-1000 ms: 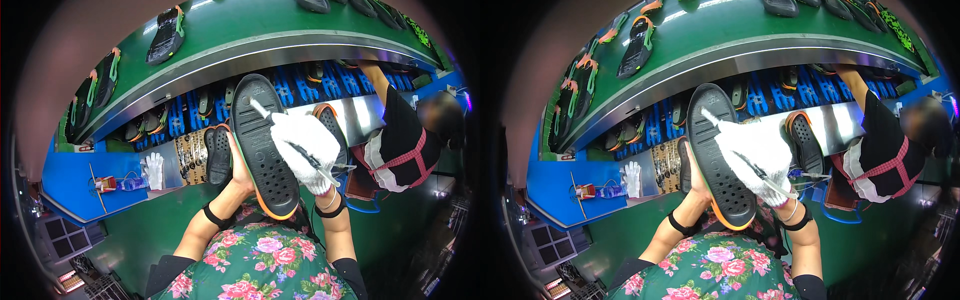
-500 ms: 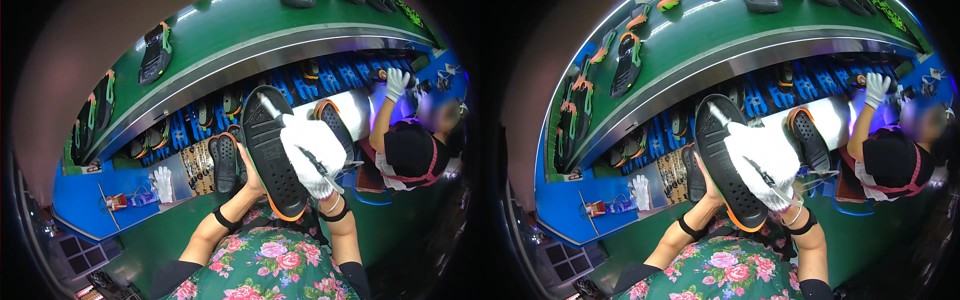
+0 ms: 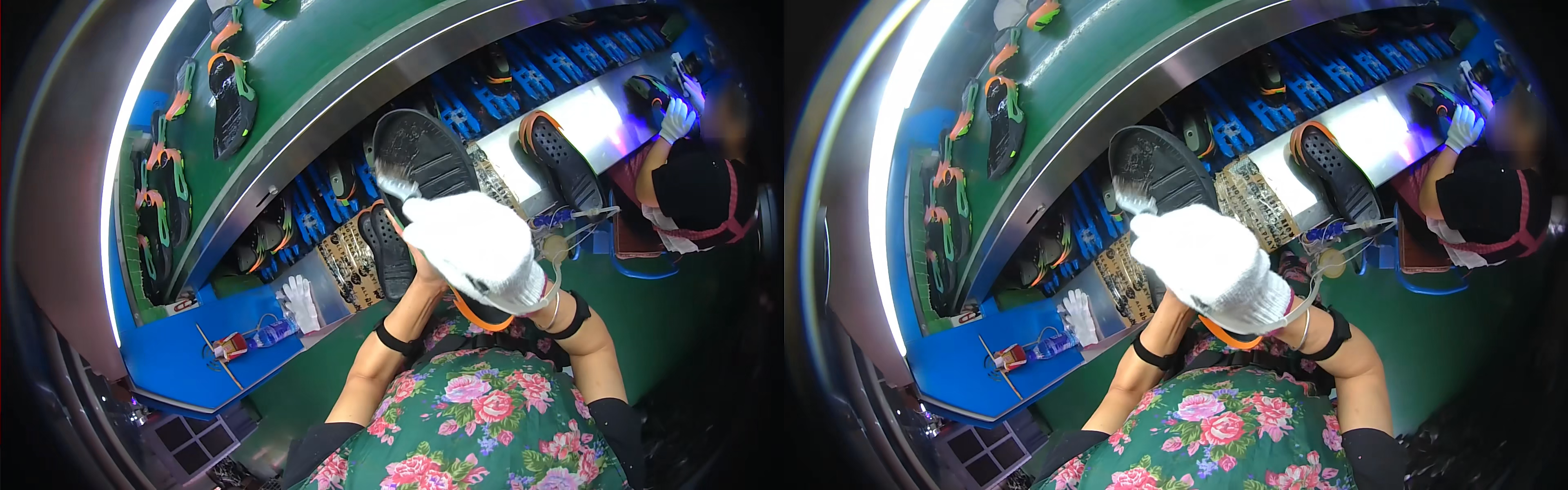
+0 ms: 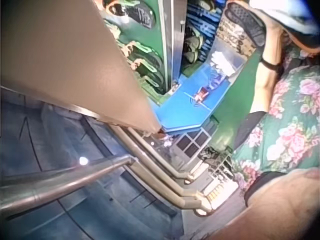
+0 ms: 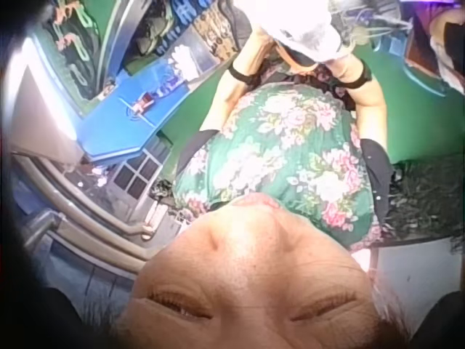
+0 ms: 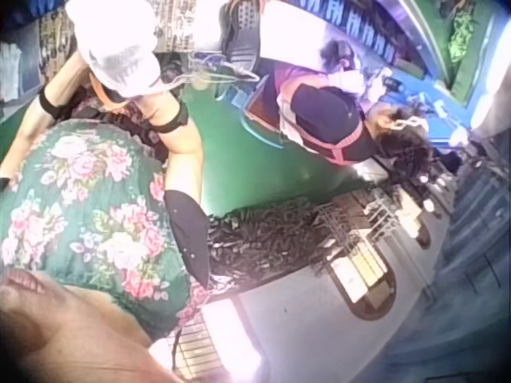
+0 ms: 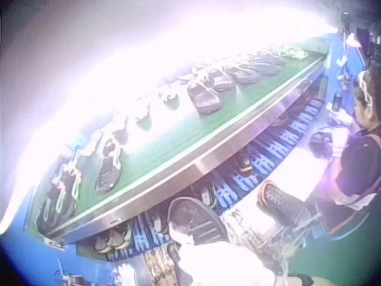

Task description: Applying adhesive to shoe soles using a manual brush applicator on a production line.

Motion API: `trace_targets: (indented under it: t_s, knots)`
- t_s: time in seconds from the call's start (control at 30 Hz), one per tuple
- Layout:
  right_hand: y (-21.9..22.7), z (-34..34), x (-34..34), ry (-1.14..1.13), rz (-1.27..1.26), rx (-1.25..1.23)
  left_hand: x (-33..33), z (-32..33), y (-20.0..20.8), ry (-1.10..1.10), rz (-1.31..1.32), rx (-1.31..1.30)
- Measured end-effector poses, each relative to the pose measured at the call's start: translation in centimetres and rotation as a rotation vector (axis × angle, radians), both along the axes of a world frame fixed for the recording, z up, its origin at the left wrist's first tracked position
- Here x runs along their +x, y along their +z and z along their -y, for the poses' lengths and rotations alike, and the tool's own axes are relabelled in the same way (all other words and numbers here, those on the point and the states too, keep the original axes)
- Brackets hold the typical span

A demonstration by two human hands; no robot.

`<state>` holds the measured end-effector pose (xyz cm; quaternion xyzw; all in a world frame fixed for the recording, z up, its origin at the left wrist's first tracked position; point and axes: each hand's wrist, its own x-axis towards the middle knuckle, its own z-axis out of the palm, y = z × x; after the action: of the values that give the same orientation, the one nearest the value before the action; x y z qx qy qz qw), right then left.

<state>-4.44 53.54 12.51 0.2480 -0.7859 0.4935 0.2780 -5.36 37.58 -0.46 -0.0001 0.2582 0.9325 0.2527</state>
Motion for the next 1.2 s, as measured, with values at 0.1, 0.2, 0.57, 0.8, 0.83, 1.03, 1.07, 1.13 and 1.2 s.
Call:
trace_targets:
  t_s: [0.1, 0.2, 0.57, 0.8, 0.83, 1.03, 1.07, 1.13, 1.2]
  knots:
    - [-1.0, 0.2, 1.2, 0.115, 0.141, -0.248, -0.6, 0.7, -2.5, -0.142, -0.122, 0.252]
    - [-1.5, -0.1, 1.3, 0.029, 0.120, -0.173, 0.2, -0.3, 0.3, -0.014, 0.055, -0.348]
    - [-2.4, -2.3, 1.0, 0.099, 0.242, -0.207, -0.5, 0.1, 1.2, 0.075, 0.111, -0.025]
    - [-1.5, -3.7, 0.8, 0.181, 0.058, -0.097, -1.1, 0.5, -0.8, -0.177, 0.241, 0.266]
    - [-1.4, -4.4, 0.3, 0.156, 0.091, -0.152, -1.3, 0.4, -0.8, -0.176, 0.268, 0.316]
    - [-2.2, -3.3, 1.8, 0.334, 0.493, -0.329, -2.9, -0.9, 0.1, -0.255, 0.067, 0.147]
    - [-2.4, -3.8, 1.6, 0.298, 0.290, -0.191, -2.8, -0.8, -0.3, -0.234, 0.058, 0.152]
    - [-2.3, -5.0, 0.8, 0.246, 0.093, -0.084, -3.2, -1.0, 0.5, -0.199, 0.059, 0.116]
    - [-3.0, -5.6, 0.2, 0.169, 0.117, -0.144, -3.7, -1.2, 1.4, -0.137, 0.055, 0.036]
